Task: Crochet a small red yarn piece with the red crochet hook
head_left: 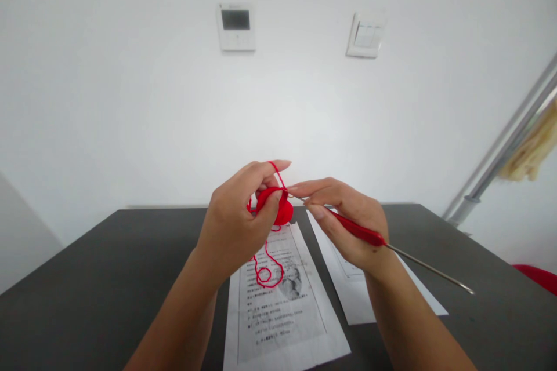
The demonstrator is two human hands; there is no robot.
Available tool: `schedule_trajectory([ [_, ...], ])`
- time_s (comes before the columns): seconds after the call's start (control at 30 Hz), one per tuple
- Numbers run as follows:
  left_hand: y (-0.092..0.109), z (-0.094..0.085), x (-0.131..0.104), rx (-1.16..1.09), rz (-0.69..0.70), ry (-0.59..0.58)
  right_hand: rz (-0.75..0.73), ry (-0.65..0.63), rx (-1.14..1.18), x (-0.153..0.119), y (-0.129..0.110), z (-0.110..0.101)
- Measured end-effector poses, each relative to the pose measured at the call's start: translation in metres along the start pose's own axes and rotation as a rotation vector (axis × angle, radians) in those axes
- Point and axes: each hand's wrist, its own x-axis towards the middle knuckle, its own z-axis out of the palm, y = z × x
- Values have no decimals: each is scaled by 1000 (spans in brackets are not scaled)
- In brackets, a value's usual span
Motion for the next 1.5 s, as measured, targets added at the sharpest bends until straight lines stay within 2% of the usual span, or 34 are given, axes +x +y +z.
schedule_trajectory([
  [0.23,0,1,-1,-13,-22,-6,15,5,11,-1,0,0],
  [0.47,-3,-3,1,-84,-235,-79,-21,-23,37,1,2,1],
  [0.53,-3,-4,1,-111,-252,-78,-28,-21,44,0,3,1],
  [0.77,-3,0,-5,-136,-138,22,-27,41,106,-4,5,0],
  [0.93,2,0,-5,-86,-81,56,-50,27,111,-2,4,0],
  [1.13,11,7,-8,-47,-18,4,-149,104,49,-3,11,10],
  [1.2,10,9,-9,-122,-73,47,-147,148,30,-3,14,13],
  [1.3,7,9,-9,-274,-242,62,-136,185,-10,-3,17,13],
  [1.5,0,10,2,-740,-567,-91,-193,105,71,-1,20,6],
])
